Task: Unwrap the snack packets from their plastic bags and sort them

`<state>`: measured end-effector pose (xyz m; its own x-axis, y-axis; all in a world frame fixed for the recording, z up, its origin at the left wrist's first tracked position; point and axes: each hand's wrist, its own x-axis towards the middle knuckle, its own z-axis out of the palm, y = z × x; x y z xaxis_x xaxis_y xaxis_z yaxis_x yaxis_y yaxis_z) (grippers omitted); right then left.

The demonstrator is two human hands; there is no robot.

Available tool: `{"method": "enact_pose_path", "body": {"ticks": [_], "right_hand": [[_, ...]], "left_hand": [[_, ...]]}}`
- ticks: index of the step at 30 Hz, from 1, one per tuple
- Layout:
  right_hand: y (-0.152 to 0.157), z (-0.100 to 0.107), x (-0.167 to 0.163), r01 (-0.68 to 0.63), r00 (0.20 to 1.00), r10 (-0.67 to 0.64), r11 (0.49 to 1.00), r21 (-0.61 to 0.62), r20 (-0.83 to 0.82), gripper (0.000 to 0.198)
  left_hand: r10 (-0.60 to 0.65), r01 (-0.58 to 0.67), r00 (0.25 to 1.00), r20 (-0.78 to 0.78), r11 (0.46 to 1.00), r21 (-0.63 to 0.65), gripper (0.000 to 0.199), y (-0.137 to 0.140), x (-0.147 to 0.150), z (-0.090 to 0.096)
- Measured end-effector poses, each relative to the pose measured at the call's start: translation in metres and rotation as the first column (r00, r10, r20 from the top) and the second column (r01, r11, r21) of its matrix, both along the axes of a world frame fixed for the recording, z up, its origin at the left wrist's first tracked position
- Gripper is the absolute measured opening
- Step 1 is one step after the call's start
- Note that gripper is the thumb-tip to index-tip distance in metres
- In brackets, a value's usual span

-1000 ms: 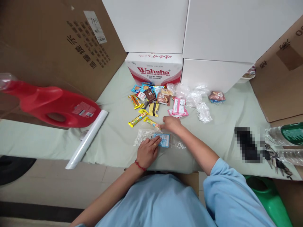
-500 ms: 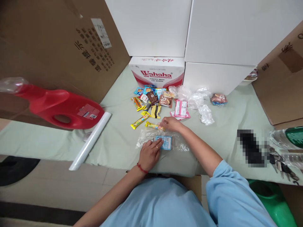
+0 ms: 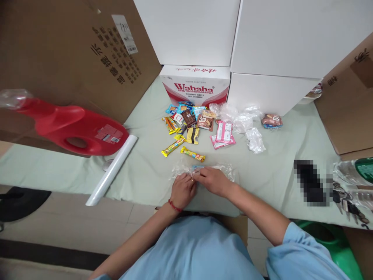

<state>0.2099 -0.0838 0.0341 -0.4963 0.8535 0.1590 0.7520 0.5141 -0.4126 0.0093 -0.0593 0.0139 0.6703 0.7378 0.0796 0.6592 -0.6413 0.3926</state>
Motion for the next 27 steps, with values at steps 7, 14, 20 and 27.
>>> {"method": "enact_pose_path", "body": {"ticks": [7, 14, 20, 27], "right_hand": [[-0.017, -0.037, -0.011, 0.117, 0.989, -0.115, 0.993, 0.015, -0.095, 0.036], [-0.023, -0.047, -0.016, 0.118, 0.989, -0.099, 0.974, 0.194, -0.107, 0.034], [-0.031, -0.051, -0.022, 0.090, 0.996, -0.093, 0.964, 0.251, 0.001, 0.026], [-0.028, -0.044, -0.024, 0.103, 0.995, -0.103, 0.993, 0.053, -0.009, 0.023]], "left_hand": [[-0.204, 0.239, 0.956, 0.212, 0.958, -0.157, 0.039, 0.027, -0.024, -0.001], [0.236, 0.087, 0.819, 0.523, 0.850, -0.519, 0.024, 0.036, -0.040, -0.003], [0.527, -0.223, 0.659, 0.536, 0.818, -0.530, 0.023, 0.059, -0.047, 0.001], [0.329, -0.245, 0.873, 0.359, 0.934, -0.262, 0.048, 0.092, -0.011, 0.025]]}}
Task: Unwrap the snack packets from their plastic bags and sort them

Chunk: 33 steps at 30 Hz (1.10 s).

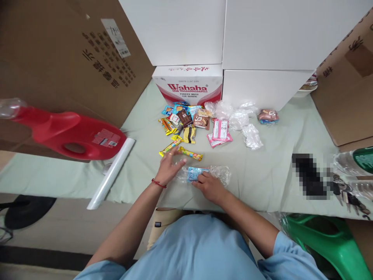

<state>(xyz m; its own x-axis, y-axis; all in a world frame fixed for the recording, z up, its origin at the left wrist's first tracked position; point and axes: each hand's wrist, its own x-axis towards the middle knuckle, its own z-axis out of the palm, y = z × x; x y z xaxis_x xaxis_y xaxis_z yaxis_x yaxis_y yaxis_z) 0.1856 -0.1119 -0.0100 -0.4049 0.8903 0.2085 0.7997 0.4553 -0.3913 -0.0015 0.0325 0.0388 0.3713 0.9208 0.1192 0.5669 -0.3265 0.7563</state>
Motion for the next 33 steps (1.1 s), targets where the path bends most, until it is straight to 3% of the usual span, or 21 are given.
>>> {"method": "enact_pose_path", "body": {"ticks": [2, 4, 6, 9, 11, 13, 16, 18, 20, 24, 28, 33], "right_hand": [[0.003, 0.005, 0.002, 0.011, 1.000, -0.012, 0.995, -0.102, -0.010, 0.025], [0.006, 0.010, 0.004, 0.018, 0.999, -0.023, 0.983, -0.182, -0.024, 0.027], [0.008, 0.014, 0.005, 0.017, 0.998, -0.031, 0.972, -0.235, -0.052, 0.029], [0.010, 0.019, 0.007, 0.012, 0.996, -0.036, 0.963, -0.269, -0.083, 0.028], [0.012, 0.022, 0.008, 0.002, 0.996, -0.025, 0.963, -0.271, -0.082, 0.028], [0.014, 0.026, 0.008, -0.005, 0.997, -0.016, 0.962, -0.274, -0.074, 0.027], [0.017, 0.033, 0.007, 0.001, 0.998, -0.018, 0.956, -0.293, -0.055, 0.026], [0.018, 0.037, 0.006, 0.007, 0.999, -0.021, 0.953, -0.304, -0.043, 0.026], [0.018, 0.038, 0.005, 0.019, 0.999, -0.031, 0.951, -0.309, -0.035, 0.025], [0.018, 0.036, 0.004, 0.028, 0.998, -0.044, 0.950, -0.310, -0.045, 0.023], [0.019, 0.033, -0.001, 0.043, 0.994, -0.069, 0.957, -0.286, -0.080, 0.023], [0.003, 0.036, -0.001, 0.063, 0.978, -0.113, 0.962, -0.267, -0.174, 0.028]], "left_hand": [[-0.178, 0.177, 0.983, -0.044, 0.984, -0.008, 0.031, -0.001, -0.001, 0.004], [-0.276, 0.278, 0.960, -0.052, 0.960, 0.040, 0.016, -0.008, -0.014, 0.005], [-0.294, 0.301, 0.952, -0.081, 0.950, 0.085, 0.016, -0.017, -0.035, 0.003], [-0.308, 0.319, 0.933, -0.184, 0.947, 0.030, 0.017, -0.032, -0.062, -0.003], [-0.233, 0.236, 0.935, -0.266, 0.971, -0.021, 0.025, -0.040, -0.066, -0.010], [-0.062, 0.061, 0.941, -0.331, 0.998, -0.015, 0.042, -0.044, -0.059, -0.016], [0.221, -0.197, 0.903, -0.369, 0.975, 0.102, 0.039, -0.046, -0.040, -0.022], [0.263, -0.220, 0.884, -0.386, 0.963, 0.153, 0.042, -0.045, -0.032, -0.022], [0.212, -0.165, 0.890, -0.404, 0.975, 0.148, 0.043, -0.046, -0.031, -0.019], [0.099, -0.089, 0.968, -0.232, 0.995, 0.053, 0.008, -0.053, -0.029, -0.005], [-0.014, 0.014, 0.996, -0.084, 1.000, 0.000, 0.011, -0.072, 0.003, 0.009], [-0.190, 0.200, 0.961, -0.200, 0.979, 0.028, 0.024, -0.089, 0.034, 0.007]]}}
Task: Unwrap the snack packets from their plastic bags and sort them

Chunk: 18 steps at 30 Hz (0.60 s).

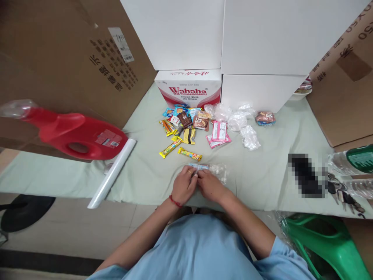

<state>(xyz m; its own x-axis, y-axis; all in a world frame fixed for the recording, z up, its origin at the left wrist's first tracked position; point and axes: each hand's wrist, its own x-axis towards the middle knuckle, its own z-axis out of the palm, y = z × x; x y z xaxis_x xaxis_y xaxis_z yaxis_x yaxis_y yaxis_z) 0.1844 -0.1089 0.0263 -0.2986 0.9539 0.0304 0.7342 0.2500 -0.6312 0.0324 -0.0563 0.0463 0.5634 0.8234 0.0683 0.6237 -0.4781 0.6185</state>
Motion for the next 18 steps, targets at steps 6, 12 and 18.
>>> {"method": "enact_pose_path", "body": {"ticks": [6, 12, 18], "right_hand": [[-0.036, 0.011, 0.046, 0.217, 0.913, -0.243, 0.970, -0.114, -0.327, 0.028], [-0.018, 0.000, 0.069, 0.769, 0.619, -0.785, 0.614, 0.180, 0.034, 0.047], [-0.028, 0.002, 0.044, 0.574, 0.789, -0.588, 0.809, 0.129, 0.177, 0.012]], "left_hand": [[-0.056, 0.104, 0.957, -0.283, 0.982, 0.160, 0.043, -0.014, -0.009, -0.015], [-0.032, 0.189, 0.868, -0.496, 0.944, 0.270, 0.052, -0.029, 0.003, -0.030], [-0.028, 0.167, 0.863, -0.504, 0.958, 0.232, 0.054, -0.034, 0.002, -0.035]]}}
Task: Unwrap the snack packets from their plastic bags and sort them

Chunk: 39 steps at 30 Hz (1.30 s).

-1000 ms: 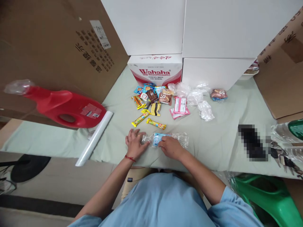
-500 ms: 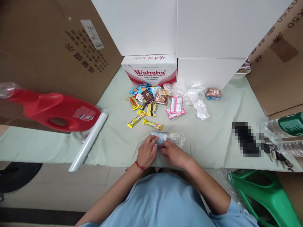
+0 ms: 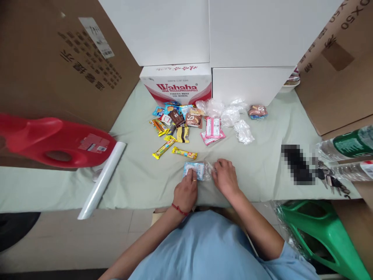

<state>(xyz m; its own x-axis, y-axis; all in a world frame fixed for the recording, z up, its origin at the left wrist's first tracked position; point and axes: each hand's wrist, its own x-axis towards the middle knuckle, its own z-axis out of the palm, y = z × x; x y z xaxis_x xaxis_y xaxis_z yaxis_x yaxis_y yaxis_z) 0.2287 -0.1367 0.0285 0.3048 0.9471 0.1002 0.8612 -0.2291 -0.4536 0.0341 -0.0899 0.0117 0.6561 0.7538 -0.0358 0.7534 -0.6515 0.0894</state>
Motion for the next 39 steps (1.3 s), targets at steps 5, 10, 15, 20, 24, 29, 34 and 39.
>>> {"method": "enact_pose_path", "body": {"ticks": [5, 10, 15, 20, 24, 29, 34, 39], "right_hand": [[0.016, 0.028, -0.017, -0.060, 0.982, 0.063, 0.998, 0.022, -0.178, 0.012], [0.069, 0.030, -0.063, -0.257, 0.966, 0.248, 0.934, -0.248, -0.068, 0.013], [0.080, 0.020, -0.088, -0.284, 0.947, 0.311, 0.926, -0.249, 0.078, 0.031], [0.067, 0.019, -0.097, -0.263, 0.941, 0.298, 0.942, -0.207, 0.160, 0.062], [0.066, 0.025, -0.095, -0.225, 0.957, 0.252, 0.957, -0.183, 0.142, 0.038], [0.046, 0.039, -0.038, -0.068, 0.984, 0.063, 0.997, -0.021, -0.164, 0.030], [0.014, 0.033, 0.096, 0.354, 0.658, -0.160, 0.928, 0.116, -0.736, 0.028], [0.022, 0.022, 0.224, 0.820, 0.391, -0.498, 0.571, 0.047, -0.774, 0.028]], "left_hand": [[-0.004, 0.007, 0.999, 0.034, 0.997, -0.074, 0.055, 0.002, 0.000, 0.001], [-0.047, 0.075, 0.987, 0.152, 0.979, -0.188, 0.052, 0.014, -0.015, -0.004], [-0.077, 0.155, 0.878, 0.472, 0.979, -0.131, 0.061, 0.012, -0.073, -0.012], [0.022, 0.074, 0.855, 0.518, 0.984, -0.163, 0.042, 0.004, -0.123, -0.018], [0.024, 0.046, 0.847, 0.531, 0.992, -0.119, 0.033, 0.008, -0.121, -0.012], [0.011, 0.008, 0.856, 0.517, 0.999, -0.034, 0.027, 0.025, -0.109, 0.002], [-0.022, -0.011, 0.879, 0.477, 0.998, 0.067, 0.022, 0.038, -0.108, -0.010], [-0.038, -0.118, 0.913, 0.407, 0.929, 0.352, 0.012, 0.034, -0.094, -0.026]]}}
